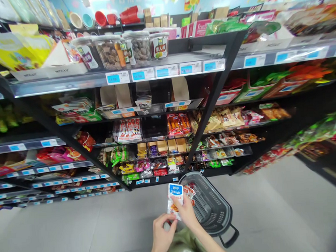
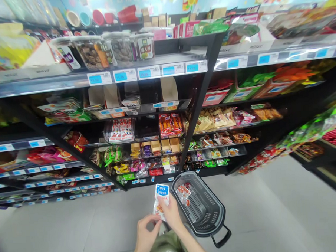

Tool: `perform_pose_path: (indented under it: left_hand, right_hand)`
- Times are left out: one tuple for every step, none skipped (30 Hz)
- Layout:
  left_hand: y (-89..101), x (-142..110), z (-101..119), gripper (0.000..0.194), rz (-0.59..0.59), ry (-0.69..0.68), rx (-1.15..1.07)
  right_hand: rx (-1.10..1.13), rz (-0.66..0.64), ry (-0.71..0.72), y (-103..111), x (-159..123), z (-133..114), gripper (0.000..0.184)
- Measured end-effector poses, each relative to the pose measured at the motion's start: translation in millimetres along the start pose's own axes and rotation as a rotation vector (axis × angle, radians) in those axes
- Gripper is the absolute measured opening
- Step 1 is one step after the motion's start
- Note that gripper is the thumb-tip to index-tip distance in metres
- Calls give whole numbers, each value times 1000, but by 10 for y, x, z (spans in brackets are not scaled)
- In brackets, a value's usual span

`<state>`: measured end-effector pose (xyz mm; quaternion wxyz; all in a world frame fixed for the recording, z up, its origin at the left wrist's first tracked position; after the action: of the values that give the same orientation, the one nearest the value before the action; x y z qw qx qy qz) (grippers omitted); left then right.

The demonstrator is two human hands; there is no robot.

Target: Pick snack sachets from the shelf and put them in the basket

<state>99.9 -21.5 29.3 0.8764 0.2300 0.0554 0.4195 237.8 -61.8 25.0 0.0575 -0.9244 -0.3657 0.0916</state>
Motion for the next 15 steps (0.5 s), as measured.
perform_pose_path:
  left_hand:
    - [9, 5, -32, 15, 9, 7, -8]
    - [14, 9, -63, 15, 19, 10, -15]
    - [15, 11, -92, 15, 27, 12, -21]
    - [12, 10, -118, 15, 30, 14, -25]
    - [6, 8, -139, 15, 27, 17, -27]
    - [-2, 5, -156, 16, 18, 21, -27]
    - [-10, 2, -166, 16, 5, 25, -24]
    - [-15, -2, -172, 16, -8, 27, -22]
    - [-16, -5, -171, 16, -20, 26, -21]
    - [-11, -7, -167, 16, -26, 25, -21]
    - [1, -7, -160, 16, -25, 23, -24]
    - [19, -6, -150, 15, -19, 22, -29]
    - [41, -4, -139, 15, -9, 22, -35]
    - [67, -2, -126, 15, 3, 22, -40]
    - [95, 1, -112, 15, 17, 23, -40]
  right_hand:
    - [-15, -8, 12, -23, 10, 12, 38]
    - [-26, -14, 22, -40, 18, 23, 38]
    - [-31, -18, 27, -50, 22, 34, 38]
    - [-30, -17, 28, -53, 22, 43, 37]
    - [-29, -18, 27, -52, 19, 50, 37]
    - [-28, -17, 26, -46, 12, 55, 37]
    - [-28, -16, 26, -39, 4, 58, 36]
    - [-28, -19, 25, -35, -4, 60, 36]
    - [-28, -26, 22, -34, -11, 63, 35]
    - [-28, -34, 17, -37, -15, 67, 35]
    - [-25, -40, 9, -45, -16, 71, 35]
    - [-12, -47, -2, -57, -14, 76, 35]
    - [13, -53, -20, -73, -9, 81, 36]
    - [53, -53, -46, -90, -1, 87, 37]
    - [104, -44, -78, -106, 9, 93, 38]
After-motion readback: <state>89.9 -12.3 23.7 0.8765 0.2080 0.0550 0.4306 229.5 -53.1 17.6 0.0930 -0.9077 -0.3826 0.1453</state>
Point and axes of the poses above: each hand's wrist, its own x-axis towards the middle knuckle, its own y-axis out of the back of the hand, z = x × y, the point moved 4 cm from there along x, towards the middle knuckle, and after that the axes turned 5 degrees about x, right-handed, at the moved point
